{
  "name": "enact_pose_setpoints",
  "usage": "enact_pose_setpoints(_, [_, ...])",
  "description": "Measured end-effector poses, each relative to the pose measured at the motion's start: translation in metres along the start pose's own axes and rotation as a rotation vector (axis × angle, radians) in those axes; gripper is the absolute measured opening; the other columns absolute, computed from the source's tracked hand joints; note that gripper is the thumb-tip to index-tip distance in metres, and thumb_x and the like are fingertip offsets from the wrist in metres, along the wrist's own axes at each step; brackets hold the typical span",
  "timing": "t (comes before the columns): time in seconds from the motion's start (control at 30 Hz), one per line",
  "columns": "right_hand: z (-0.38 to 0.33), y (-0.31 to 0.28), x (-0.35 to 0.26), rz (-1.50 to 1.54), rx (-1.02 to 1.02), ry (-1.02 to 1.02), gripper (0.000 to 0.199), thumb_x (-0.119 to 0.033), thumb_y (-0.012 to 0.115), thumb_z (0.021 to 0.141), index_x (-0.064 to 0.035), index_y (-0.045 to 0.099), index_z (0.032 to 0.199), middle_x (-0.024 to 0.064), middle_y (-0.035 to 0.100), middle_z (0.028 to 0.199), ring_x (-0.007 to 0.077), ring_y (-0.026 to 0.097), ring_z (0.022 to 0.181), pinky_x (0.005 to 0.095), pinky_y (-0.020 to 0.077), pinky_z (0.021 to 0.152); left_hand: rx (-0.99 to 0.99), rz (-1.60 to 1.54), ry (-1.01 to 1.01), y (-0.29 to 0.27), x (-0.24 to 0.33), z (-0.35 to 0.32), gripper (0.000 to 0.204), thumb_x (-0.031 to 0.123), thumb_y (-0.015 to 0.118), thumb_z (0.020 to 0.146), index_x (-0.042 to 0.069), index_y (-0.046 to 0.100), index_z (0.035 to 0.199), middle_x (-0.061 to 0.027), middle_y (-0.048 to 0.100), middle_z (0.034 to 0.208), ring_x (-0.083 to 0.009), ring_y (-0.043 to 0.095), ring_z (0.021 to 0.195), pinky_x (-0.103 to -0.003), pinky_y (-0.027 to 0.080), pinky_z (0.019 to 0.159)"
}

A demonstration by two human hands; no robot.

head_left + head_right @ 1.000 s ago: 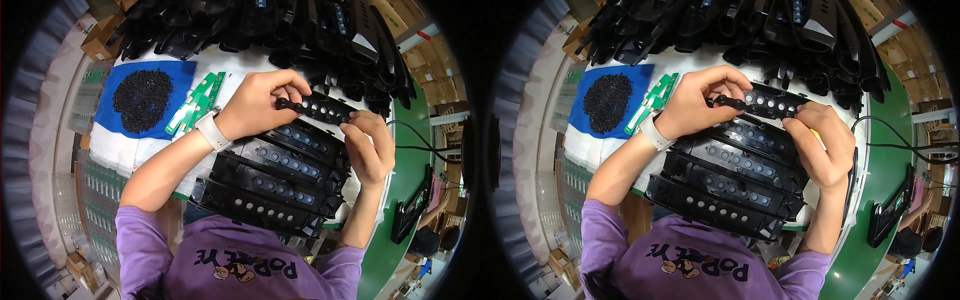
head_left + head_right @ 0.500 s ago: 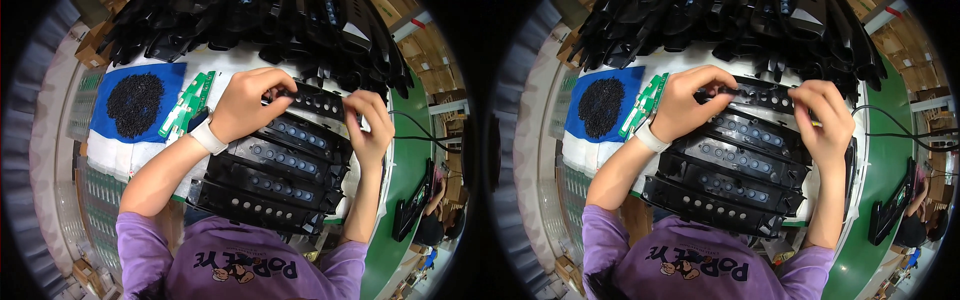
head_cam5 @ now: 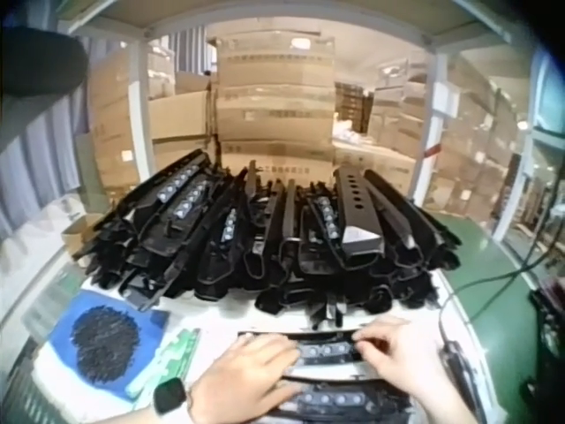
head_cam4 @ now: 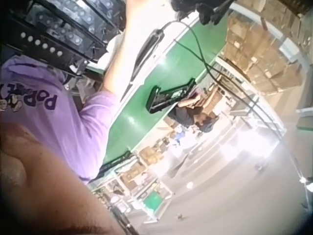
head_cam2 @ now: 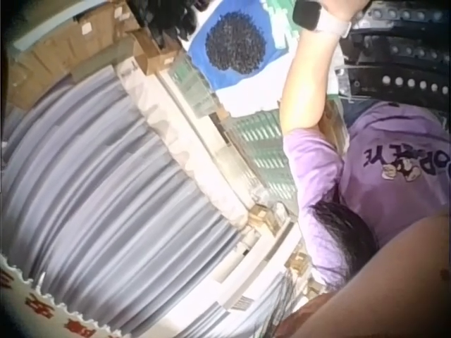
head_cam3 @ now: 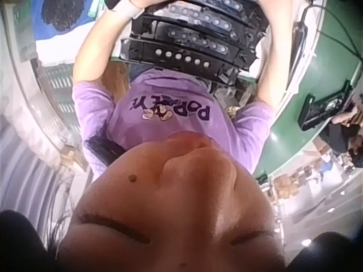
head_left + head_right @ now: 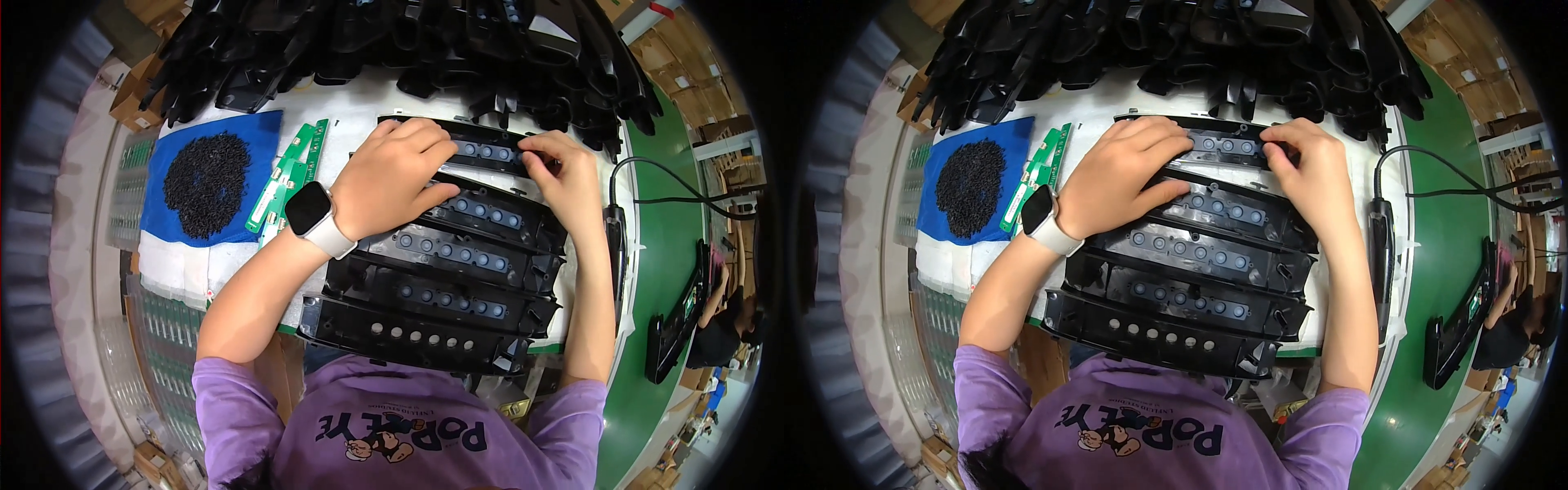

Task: Assemble toner cartridges by installing circuit boards and securing them with screws using an electric screwdriver at a manufacturing workstation.

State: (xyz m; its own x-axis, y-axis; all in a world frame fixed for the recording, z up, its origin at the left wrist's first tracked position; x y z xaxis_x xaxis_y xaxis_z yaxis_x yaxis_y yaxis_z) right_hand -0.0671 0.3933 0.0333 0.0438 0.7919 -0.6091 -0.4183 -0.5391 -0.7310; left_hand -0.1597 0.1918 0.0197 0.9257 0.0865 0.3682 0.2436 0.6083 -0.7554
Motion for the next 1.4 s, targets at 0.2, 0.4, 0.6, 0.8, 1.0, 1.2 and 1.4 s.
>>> enact_pose_setpoints(0.2, [-0.006, -0.014, -0.021, -0.488, 0.221, -0.140, 0.010, -0.013, 0.069, 0.075, -0.0078, 0.069, 0.083, 0.0050, 0.064, 0.082, 0.0240, 0.062, 0.074, 0.0341, 0.0501, 0.064, -0.051, -0.016, -0.014, 0.001, -0.001, 0.000, 0.037, 0.022, 0.070, 0.079, 0.000, 0.062, 0.108, -0.0136, 0.063, 0.111, -0.0303, 0.056, 0.110, -0.040, 0.042, 0.094])
enact_pose_setpoints(0.4, [-0.003, 0.003, -0.011, -0.318, 0.016, -0.190, 0.022, -0.010, 0.069, 0.073, -0.0056, 0.065, 0.094, 0.0088, 0.061, 0.101, 0.0301, 0.062, 0.090, 0.0372, 0.0498, 0.076, -0.204, -0.034, 0.055, -0.003, 0.003, 0.001, 0.037, 0.024, 0.067, 0.083, 0.001, 0.060, 0.112, -0.0163, 0.062, 0.111, -0.0327, 0.055, 0.110, -0.039, 0.043, 0.093])
enact_pose_setpoints(0.6, [0.002, -0.001, 0.008, -0.210, 0.095, -0.264, 0.023, -0.007, 0.067, 0.077, -0.0022, 0.066, 0.099, 0.0107, 0.064, 0.098, 0.0293, 0.063, 0.090, 0.0342, 0.0494, 0.079, -0.161, -0.119, 0.026, -0.058, 0.032, -0.008, 0.048, 0.019, 0.068, 0.079, 0.001, 0.055, 0.122, -0.0183, 0.057, 0.122, -0.0358, 0.052, 0.116, -0.040, 0.039, 0.098])
enact_pose_setpoints(0.8, [0.000, 0.007, 0.003, -0.274, 0.004, -0.283, 0.024, -0.009, 0.064, 0.082, -0.0025, 0.064, 0.105, 0.0081, 0.063, 0.104, 0.0282, 0.063, 0.094, 0.0308, 0.0483, 0.081, -0.580, -0.014, -0.119, -0.050, 0.097, -0.083, 0.082, 0.049, 0.074, 0.063, 0.006, 0.052, 0.129, -0.0159, 0.038, 0.144, -0.0401, 0.030, 0.135, -0.059, 0.028, 0.103])
enact_pose_setpoints(1.0, [-0.002, 0.009, 0.004, -0.170, 0.030, -0.355, 0.020, -0.005, 0.065, 0.078, -0.0006, 0.066, 0.097, 0.0114, 0.064, 0.097, 0.0290, 0.063, 0.090, 0.0342, 0.0492, 0.080, -0.540, 0.131, -0.117, -0.035, 0.107, -0.103, 0.074, 0.043, 0.077, 0.063, 0.010, 0.054, 0.126, -0.0140, 0.039, 0.144, -0.0380, 0.030, 0.136, -0.058, 0.029, 0.103])
enact_pose_setpoints(1.2, [-0.002, 0.011, 0.002, -0.124, -0.001, -0.299, 0.023, 0.002, 0.059, 0.077, -0.0019, 0.065, 0.098, 0.0114, 0.063, 0.100, 0.0300, 0.058, 0.100, 0.0360, 0.0464, 0.088, -0.499, 0.093, -0.140, -0.026, 0.110, -0.098, 0.074, 0.041, 0.078, 0.064, 0.011, 0.052, 0.126, -0.0145, 0.037, 0.144, -0.0382, 0.030, 0.136, -0.058, 0.031, 0.102])
enact_pose_setpoints(1.4, [-0.002, -0.004, -0.004, -0.147, 0.016, -0.302, 0.021, -0.003, 0.063, 0.078, -0.0021, 0.065, 0.099, 0.0125, 0.060, 0.102, 0.0317, 0.058, 0.098, 0.0350, 0.0469, 0.086, -0.336, 0.202, 0.203, -0.032, 0.126, -0.112, 0.035, 0.020, 0.064, 0.077, 0.004, 0.062, 0.107, -0.0133, 0.057, 0.123, -0.0281, 0.048, 0.124, -0.051, 0.038, 0.099])
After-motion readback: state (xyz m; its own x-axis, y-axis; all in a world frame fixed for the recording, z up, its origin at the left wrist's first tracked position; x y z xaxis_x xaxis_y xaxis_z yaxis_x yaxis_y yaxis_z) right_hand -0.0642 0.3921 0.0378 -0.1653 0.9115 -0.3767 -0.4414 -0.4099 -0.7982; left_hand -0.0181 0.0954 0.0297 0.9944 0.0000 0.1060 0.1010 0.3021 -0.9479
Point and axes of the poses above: each hand's wrist, its own z-axis towards the middle knuckle, its own y-axis out of the palm, x = y × z, the point moved 4 cm from there along z, towards the middle knuckle
